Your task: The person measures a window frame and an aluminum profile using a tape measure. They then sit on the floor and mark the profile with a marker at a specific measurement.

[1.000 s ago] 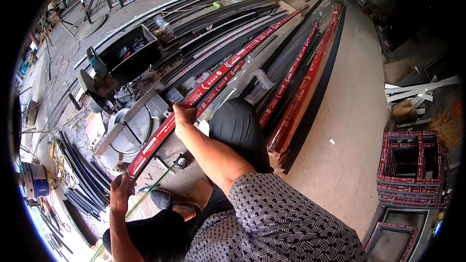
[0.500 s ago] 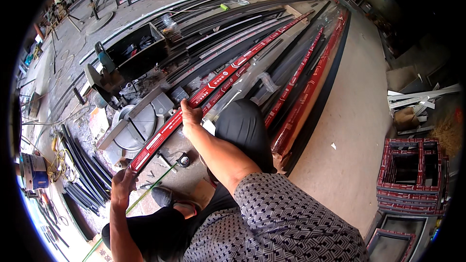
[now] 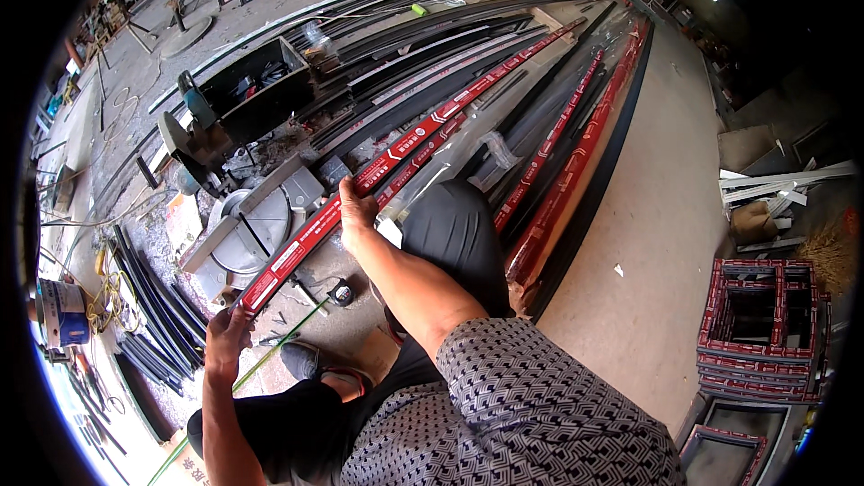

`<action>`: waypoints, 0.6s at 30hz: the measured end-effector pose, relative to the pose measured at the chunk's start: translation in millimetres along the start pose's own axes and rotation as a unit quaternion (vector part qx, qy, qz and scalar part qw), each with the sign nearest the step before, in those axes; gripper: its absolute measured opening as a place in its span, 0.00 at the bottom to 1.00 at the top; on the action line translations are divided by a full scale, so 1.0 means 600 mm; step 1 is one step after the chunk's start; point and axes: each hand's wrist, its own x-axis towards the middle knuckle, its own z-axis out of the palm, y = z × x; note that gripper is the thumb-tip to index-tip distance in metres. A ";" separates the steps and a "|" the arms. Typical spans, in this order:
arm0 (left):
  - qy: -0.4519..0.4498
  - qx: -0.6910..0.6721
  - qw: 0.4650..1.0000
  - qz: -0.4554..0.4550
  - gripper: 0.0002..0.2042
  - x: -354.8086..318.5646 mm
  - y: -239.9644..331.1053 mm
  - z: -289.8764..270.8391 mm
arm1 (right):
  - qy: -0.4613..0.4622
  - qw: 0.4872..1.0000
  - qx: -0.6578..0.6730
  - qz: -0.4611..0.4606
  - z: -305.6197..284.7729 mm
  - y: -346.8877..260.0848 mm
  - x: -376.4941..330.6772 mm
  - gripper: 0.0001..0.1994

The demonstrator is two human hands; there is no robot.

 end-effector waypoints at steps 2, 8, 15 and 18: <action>0.003 0.004 1.000 0.000 0.18 -0.002 0.002 0.001 | -0.005 1.000 -0.006 0.009 -0.002 0.002 0.005 0.25; 0.000 0.011 1.000 0.008 0.18 0.003 -0.007 0.009 | -0.029 0.999 -0.019 0.029 -0.020 -0.008 0.009 0.27; 0.017 0.051 0.999 0.008 0.16 0.002 0.012 0.015 | 0.030 0.986 -0.166 -0.004 -0.024 -0.002 0.043 0.42; 0.046 0.032 0.998 0.010 0.17 0.008 -0.009 -0.005 | -0.057 0.986 -0.126 0.088 -0.035 -0.014 0.031 0.27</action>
